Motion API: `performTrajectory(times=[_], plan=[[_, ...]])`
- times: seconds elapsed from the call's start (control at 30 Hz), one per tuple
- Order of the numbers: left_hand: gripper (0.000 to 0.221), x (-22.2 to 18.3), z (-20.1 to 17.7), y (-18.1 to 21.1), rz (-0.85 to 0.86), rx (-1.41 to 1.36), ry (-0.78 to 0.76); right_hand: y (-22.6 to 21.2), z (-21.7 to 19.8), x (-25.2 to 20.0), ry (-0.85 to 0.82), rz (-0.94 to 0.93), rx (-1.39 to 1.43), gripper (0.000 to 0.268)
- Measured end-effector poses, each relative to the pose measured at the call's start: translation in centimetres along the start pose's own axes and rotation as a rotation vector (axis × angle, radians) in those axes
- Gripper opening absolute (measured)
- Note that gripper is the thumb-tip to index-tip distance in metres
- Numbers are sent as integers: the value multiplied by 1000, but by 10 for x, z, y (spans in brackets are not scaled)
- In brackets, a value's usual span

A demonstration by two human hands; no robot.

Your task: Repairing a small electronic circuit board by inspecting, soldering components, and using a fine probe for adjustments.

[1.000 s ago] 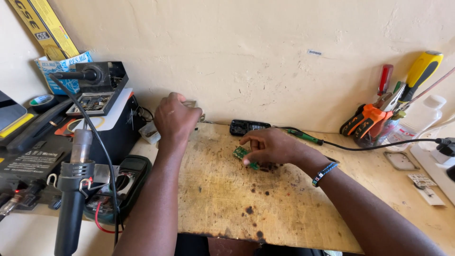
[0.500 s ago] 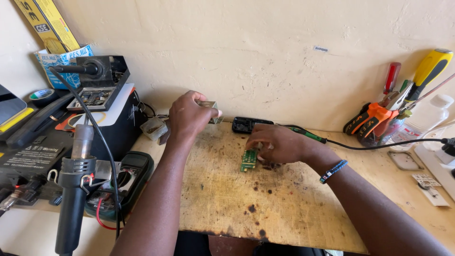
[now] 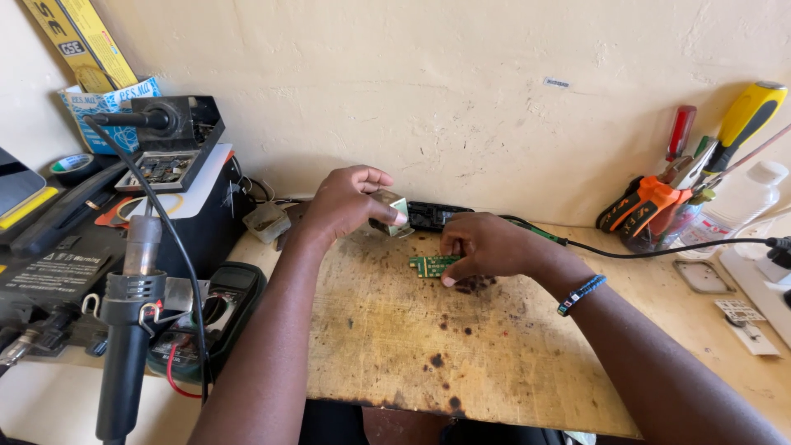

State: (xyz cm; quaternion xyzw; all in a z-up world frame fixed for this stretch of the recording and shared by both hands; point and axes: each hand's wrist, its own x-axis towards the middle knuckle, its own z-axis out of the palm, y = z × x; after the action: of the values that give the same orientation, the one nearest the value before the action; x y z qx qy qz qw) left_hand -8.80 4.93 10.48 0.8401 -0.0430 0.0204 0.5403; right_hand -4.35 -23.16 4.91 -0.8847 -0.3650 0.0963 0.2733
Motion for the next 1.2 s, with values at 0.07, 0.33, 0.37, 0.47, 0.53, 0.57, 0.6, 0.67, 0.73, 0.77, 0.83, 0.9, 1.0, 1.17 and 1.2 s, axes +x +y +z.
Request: performTrajectory(times=[0.07, 0.33, 0.37, 0.47, 0.53, 0.57, 0.6, 0.67, 0.73, 0.77, 0.83, 0.9, 1.0, 1.17, 1.2], plan=[[71, 1, 0, -1, 32, 27, -36, -11, -4, -3, -5, 13, 0, 52], [70, 7, 18, -11, 158, -10, -209, -24, -9, -7, -14, 9, 42, 50], [71, 5, 19, -11, 176, -11, -221, -23, -8, -7, -17, 12, 55, 51], [72, 5, 21, -11, 198, 15, -255, -16, -7, -6, -21, 24, 62, 53], [72, 4, 20, -12, 199, 43, -268, -13, -6, -5, -28, 25, 57, 53], [72, 3, 20, -13, 200, 48, -278, -12, -6, -4, -32, 32, 67, 52], [73, 2, 21, -14, 201, 52, -289, -11, -5, -5, -35, 42, 79, 51], [74, 6, 22, -20, 208, 64, -299, -12, -5, -5, -43, 38, 86, 51], [75, 9, 24, -21, 217, 77, -310, -13, -6, -6, -49, 35, 92, 52], [76, 8, 24, -20, 212, 70, -338, -13, -5, -6, -50, 34, 101, 51], [77, 7, 19, -20, 211, 64, -366, -15, -5, -4, -49, 34, 109, 50], [89, 7, 17, -18, 176, 29, -422, -16, -8, -8, -36, -5, 72, 44], [82, -5, 17, 3, 142, 3, -390, -34, -13, -17, 75, -105, 84, 23], [40, 10, 36, -6, 219, -163, -28, -16, 7, 6, 514, -385, 45, 14], [31, 18, 38, -13, 235, -188, 91, -14, 14, 11, 579, -444, 75, 14]])
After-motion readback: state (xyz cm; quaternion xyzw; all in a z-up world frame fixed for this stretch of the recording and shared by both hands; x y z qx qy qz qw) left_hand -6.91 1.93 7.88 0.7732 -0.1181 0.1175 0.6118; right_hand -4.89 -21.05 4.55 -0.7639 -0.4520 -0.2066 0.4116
